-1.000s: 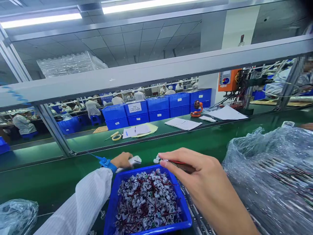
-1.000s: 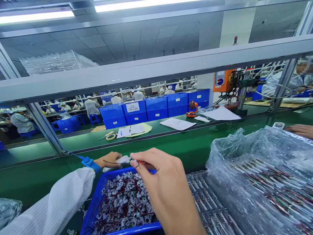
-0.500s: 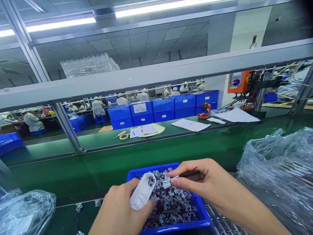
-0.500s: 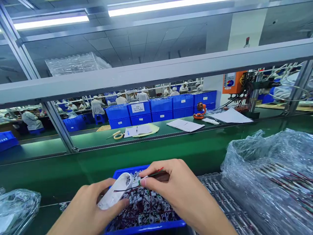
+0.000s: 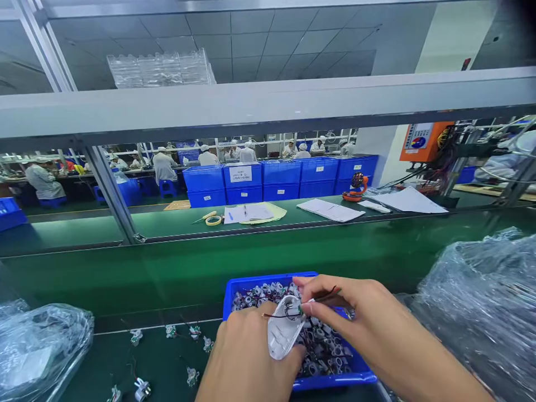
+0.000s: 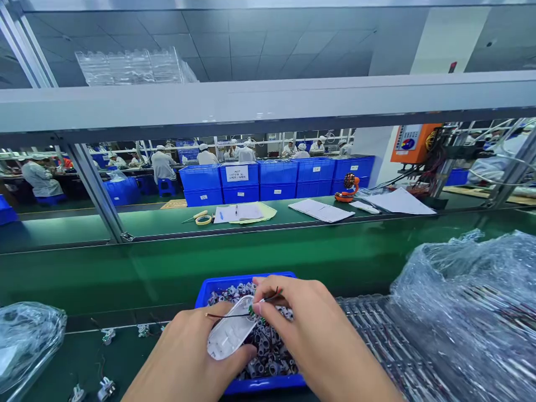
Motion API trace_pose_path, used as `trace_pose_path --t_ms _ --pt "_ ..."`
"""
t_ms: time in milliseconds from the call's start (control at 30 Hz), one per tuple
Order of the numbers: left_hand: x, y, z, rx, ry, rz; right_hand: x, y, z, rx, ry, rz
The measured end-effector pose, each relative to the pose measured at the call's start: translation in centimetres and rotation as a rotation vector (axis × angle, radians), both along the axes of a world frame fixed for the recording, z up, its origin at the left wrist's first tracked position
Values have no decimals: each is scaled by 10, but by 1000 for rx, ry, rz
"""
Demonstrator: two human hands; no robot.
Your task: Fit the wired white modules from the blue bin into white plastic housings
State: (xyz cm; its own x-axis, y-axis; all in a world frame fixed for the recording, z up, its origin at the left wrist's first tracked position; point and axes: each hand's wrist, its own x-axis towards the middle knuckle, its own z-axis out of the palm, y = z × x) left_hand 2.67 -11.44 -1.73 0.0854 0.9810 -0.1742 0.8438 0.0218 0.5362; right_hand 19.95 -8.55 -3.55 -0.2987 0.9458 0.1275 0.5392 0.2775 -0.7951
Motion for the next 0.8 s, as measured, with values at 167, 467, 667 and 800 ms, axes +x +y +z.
trace_pose_path --t_ms 167,467,667,800 --pt "-2 3 -3 -51 26 -25 -9 4 -12 55 -302 -88" --pt "-6 5 -8 -116 95 -44 -29 11 -20 47 -598 -192" --pt "-10 5 -13 -116 100 -73 -38 8 -28 13 -677 -207" --pt "-13 5 -13 -106 123 -70 -42 6 -33 23 -703 -228"
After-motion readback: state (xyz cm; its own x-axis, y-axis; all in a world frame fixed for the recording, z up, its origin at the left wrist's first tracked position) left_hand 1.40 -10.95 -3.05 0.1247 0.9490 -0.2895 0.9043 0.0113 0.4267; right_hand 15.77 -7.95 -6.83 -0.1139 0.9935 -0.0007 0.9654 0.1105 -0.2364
